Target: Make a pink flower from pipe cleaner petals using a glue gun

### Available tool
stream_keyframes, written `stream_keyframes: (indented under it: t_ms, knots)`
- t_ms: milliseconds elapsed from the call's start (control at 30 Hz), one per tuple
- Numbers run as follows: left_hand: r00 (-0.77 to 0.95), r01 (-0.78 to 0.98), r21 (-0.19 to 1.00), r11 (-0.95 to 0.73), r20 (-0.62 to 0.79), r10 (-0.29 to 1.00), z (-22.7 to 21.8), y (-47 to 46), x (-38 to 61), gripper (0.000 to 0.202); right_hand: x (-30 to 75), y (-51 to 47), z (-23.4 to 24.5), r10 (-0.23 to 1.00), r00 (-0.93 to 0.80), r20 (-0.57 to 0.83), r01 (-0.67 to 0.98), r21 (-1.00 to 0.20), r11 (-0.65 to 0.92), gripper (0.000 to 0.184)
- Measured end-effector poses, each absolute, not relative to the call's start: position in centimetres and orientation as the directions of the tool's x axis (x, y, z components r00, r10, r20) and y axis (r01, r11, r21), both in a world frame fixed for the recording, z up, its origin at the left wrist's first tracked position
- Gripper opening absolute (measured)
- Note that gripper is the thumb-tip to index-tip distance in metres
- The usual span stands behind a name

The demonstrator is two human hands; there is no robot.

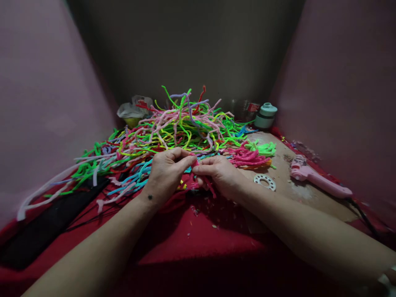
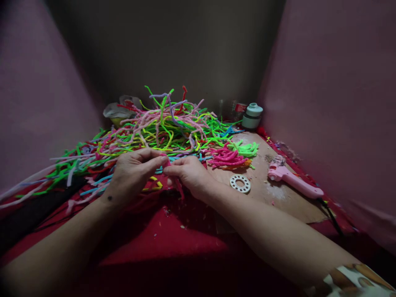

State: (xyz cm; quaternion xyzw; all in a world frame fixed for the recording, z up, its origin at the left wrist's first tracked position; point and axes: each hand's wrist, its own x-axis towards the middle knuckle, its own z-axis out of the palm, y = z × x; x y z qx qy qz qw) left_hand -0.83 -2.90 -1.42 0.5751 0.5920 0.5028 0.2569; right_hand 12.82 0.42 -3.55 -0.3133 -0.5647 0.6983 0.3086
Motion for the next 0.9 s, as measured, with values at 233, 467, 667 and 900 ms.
stream_keyframes:
  t_ms: [233,467,667,900]
  knots:
    - [0.016,0.252,0.966,-0.048,0.045,0.999,-1.5,-2.5,-2.2,0.025,12.8,0.5,-3.7,0.787,-0.610,-0.092,-0.065,-0.984,-0.166,0.023]
    - [0.005,0.351,0.934,-0.069,0.072,0.997,-1.3,-2.5,-2.1,0.023,12.9,0.7,-4.0,0.804,-0.592,-0.060,-0.035,-0.994,-0.101,0.022]
    - [-0.026,0.581,0.760,-0.293,0.377,0.926,-1.8,-2.7,-1.3,0.016,12.7,0.5,-4.2,0.817,-0.573,-0.061,-0.021,-0.996,-0.089,0.022]
    - [-0.110,0.507,0.849,-0.151,0.237,0.965,-2.2,-2.4,-1.6,0.023,12.5,0.4,-4.3,0.794,-0.607,-0.038,-0.086,-0.990,-0.114,0.022]
